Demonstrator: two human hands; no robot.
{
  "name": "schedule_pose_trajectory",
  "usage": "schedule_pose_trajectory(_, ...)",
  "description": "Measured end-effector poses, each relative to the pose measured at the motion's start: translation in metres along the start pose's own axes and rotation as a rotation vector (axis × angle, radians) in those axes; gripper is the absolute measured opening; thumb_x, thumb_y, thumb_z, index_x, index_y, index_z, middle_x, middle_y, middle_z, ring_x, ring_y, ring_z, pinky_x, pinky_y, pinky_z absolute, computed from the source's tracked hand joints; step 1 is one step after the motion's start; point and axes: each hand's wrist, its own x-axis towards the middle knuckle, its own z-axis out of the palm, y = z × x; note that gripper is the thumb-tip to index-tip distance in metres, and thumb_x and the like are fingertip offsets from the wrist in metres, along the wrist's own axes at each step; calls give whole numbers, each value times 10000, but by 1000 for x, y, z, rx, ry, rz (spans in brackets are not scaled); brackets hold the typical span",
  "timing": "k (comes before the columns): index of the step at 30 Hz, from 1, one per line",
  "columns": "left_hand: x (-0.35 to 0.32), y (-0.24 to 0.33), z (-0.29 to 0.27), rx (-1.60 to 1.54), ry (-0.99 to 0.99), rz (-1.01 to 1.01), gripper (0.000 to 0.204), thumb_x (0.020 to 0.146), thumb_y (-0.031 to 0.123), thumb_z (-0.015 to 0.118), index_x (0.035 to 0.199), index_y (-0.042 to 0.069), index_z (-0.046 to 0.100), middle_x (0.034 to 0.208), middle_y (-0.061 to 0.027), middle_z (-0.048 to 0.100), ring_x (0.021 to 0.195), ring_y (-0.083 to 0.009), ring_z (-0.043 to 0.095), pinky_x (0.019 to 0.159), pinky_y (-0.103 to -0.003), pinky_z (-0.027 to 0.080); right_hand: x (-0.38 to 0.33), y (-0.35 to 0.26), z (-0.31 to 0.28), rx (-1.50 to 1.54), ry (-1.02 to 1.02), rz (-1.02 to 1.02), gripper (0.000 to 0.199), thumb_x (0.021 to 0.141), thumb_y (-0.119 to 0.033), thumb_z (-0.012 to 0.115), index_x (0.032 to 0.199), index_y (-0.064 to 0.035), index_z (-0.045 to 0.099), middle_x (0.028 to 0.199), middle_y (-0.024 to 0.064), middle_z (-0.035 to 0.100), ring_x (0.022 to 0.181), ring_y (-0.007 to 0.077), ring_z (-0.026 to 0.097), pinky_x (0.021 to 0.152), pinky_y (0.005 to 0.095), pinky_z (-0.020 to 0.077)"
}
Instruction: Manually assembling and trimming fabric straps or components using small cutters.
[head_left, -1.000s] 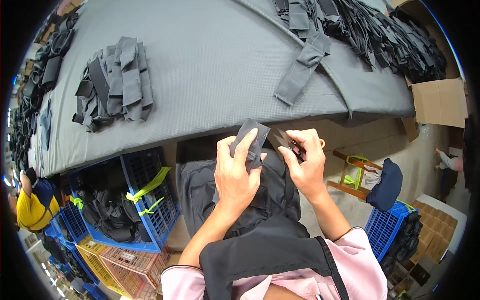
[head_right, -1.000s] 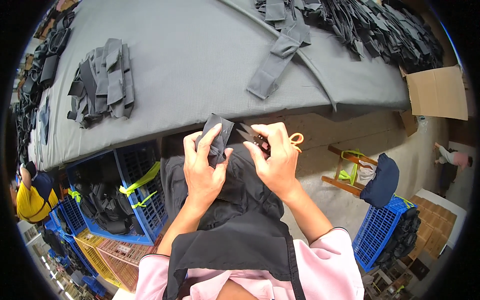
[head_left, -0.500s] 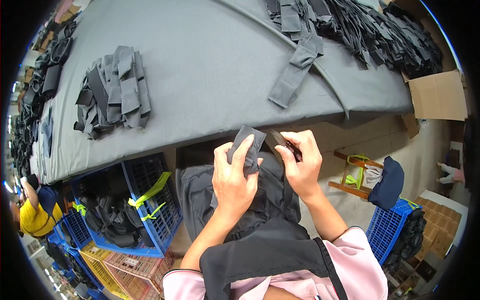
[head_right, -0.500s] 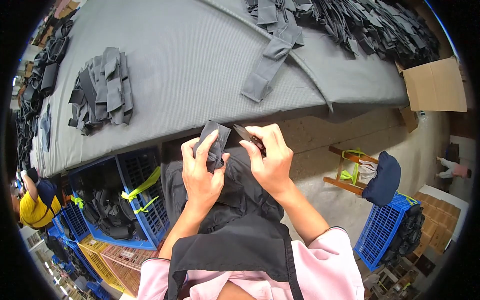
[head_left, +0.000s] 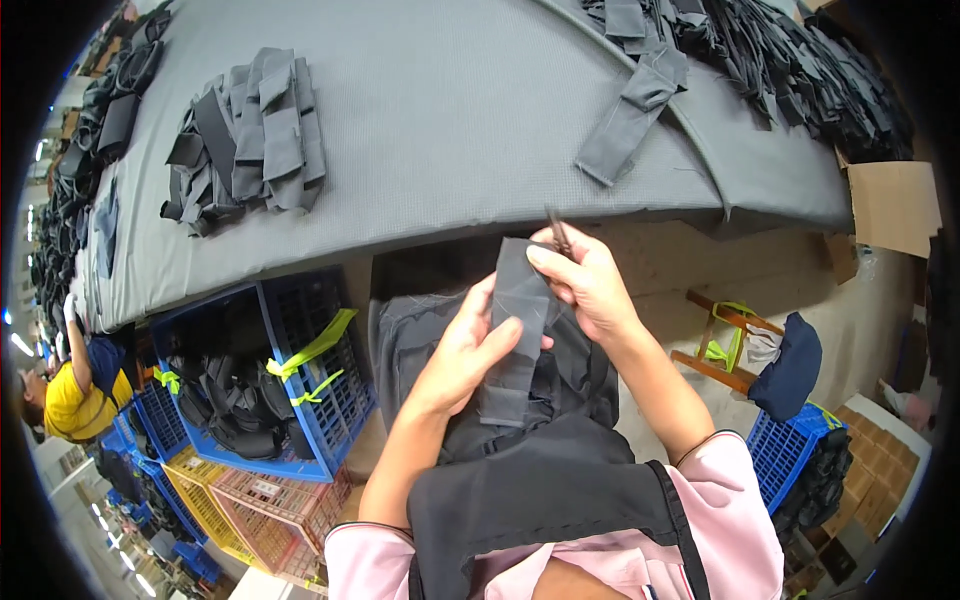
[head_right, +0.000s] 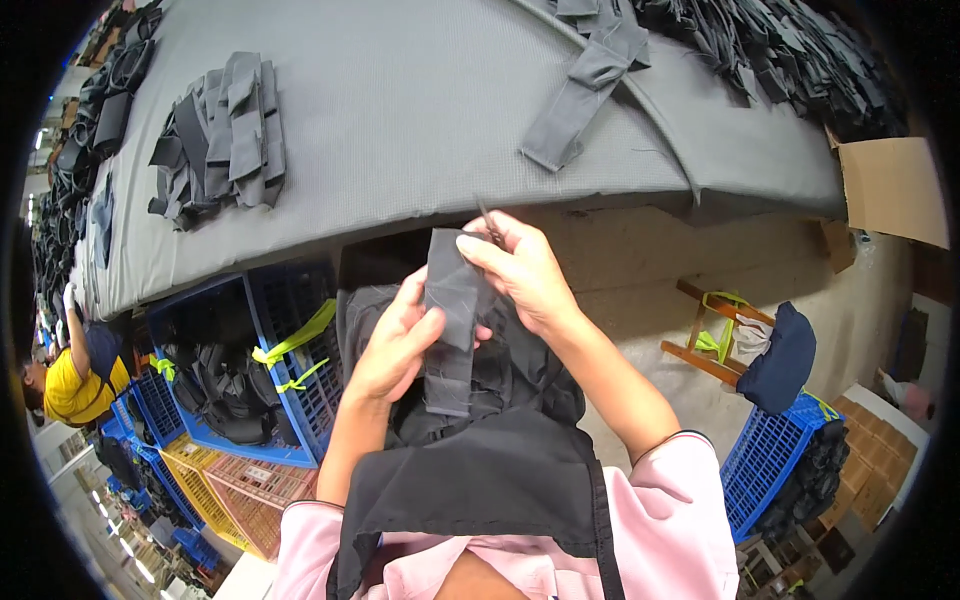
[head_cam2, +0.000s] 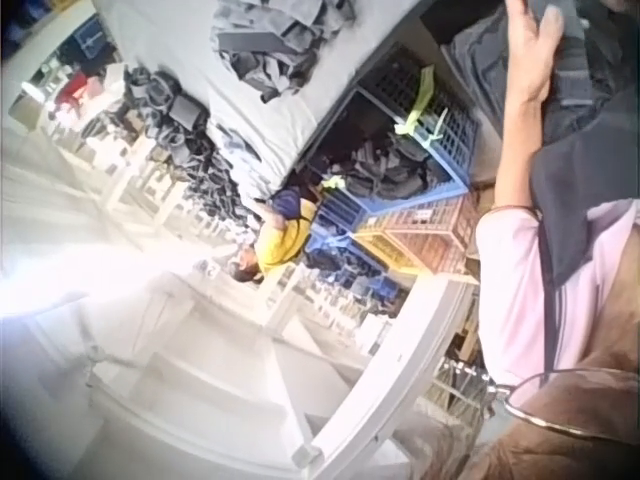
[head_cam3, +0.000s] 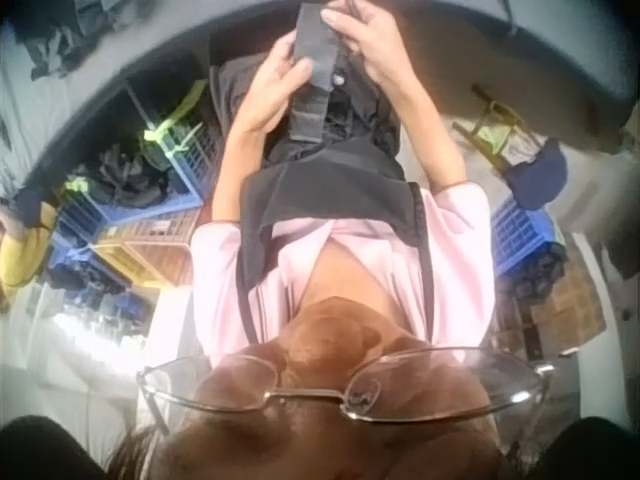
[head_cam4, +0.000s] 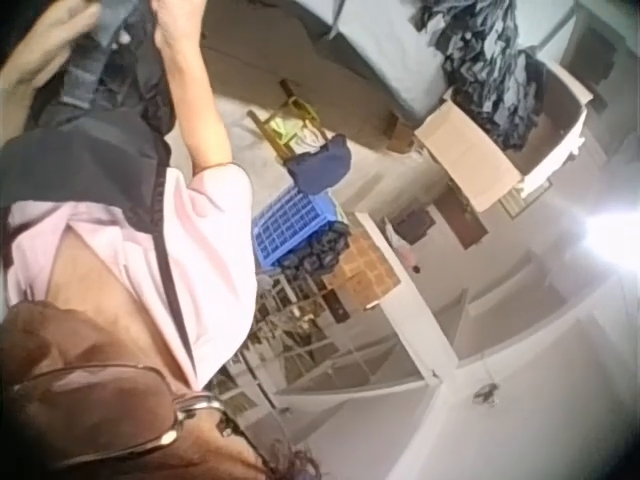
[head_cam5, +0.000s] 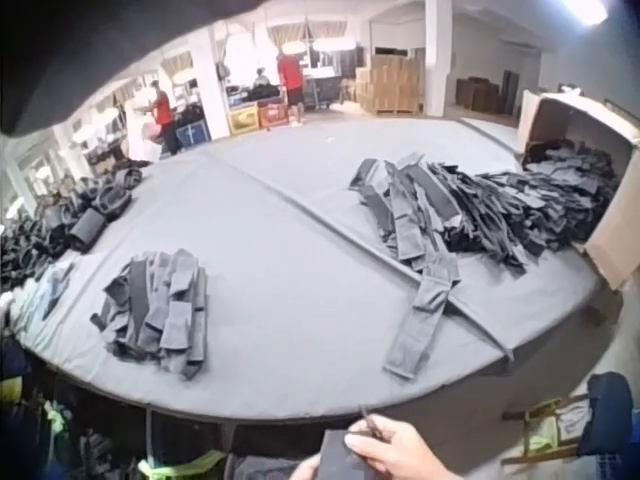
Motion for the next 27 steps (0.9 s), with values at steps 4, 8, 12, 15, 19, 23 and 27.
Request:
schedule_pose_trajectory(4, 7, -9, 0, 7, 141, -34, 444, 927, 143, 530, 1311, 32, 337, 1106, -131, 574, 952, -187, 600, 821, -321, 513, -6, 6, 10, -439, 294, -534, 218, 847, -84, 636, 1032, -12, 548, 844, 19, 538, 675, 58, 499, 551, 219, 436)
schedule_pose_trajectory(8, 4, -10, -3, -34, 173, 38, 439, 910, 150, 561, 1286, 38, 363, 1077, -166, 599, 891, -219, 637, 790, -343, 539, -38, -2, -2, -1027, 239, -827, 311, 721, -22, 706, 1011, -48, 596, 853, 76, 533, 581, 150, 506, 516, 260, 429)
schedule_pose_trajectory(12, 1, -3, 2, -42, 102, -30, 483, 935, 118, 495, 1361, 34, 285, 1147, -139, 554, 949, -197, 604, 830, -338, 517, -51, 1, -13, -1213, 156, -892, 320, 668, -40, 737, 970, -41, 631, 762, 86, 552, 576, 204, 533, 492, 291, 428)
schedule_pose_trajectory(15, 2, -5, 3, -39, 70, -39, 529, 923, 82, 467, 1398, 40, 238, 1185, -142, 533, 957, -210, 606, 839, -351, 515, -47, -1, -14, -1307, 91, -941, 318, 655, -54, 743, 955, -44, 637, 744, 75, 555, 564, 212, 538, 489, 296, 424)
schedule_pose_trajectory(19, 3, -4, 6, -57, 40, -28, 546, 898, 34, 419, 1409, 43, 226, 1196, -146, 528, 973, -228, 608, 841, -358, 516, -45, 0, -16, -1307, 88, -964, 323, 648, -51, 741, 953, -46, 638, 727, 68, 551, 566, 212, 538, 485, 305, 418)
schedule_pose_trajectory(23, 3, -5, 6, -58, 43, -21, 538, 894, 29, 412, 1404, 37, 240, 1204, -146, 524, 978, -234, 610, 838, -360, 516, -44, 2, -16, -1337, 90, -982, 316, 651, -41, 739, 950, -43, 639, 732, 66, 554, 570, 209, 544, 486, 306, 422)
schedule_pose_trajectory(27, 2, -7, 5, -41, 45, -20, 532, 895, 23, 411, 1401, 37, 248, 1208, -145, 520, 983, -229, 606, 836, -359, 516, -47, 10, -18, -1182, 206, -1066, 309, 651, -24, 737, 945, -40, 644, 736, 65, 560, 580, 205, 560, 490, 300, 434)
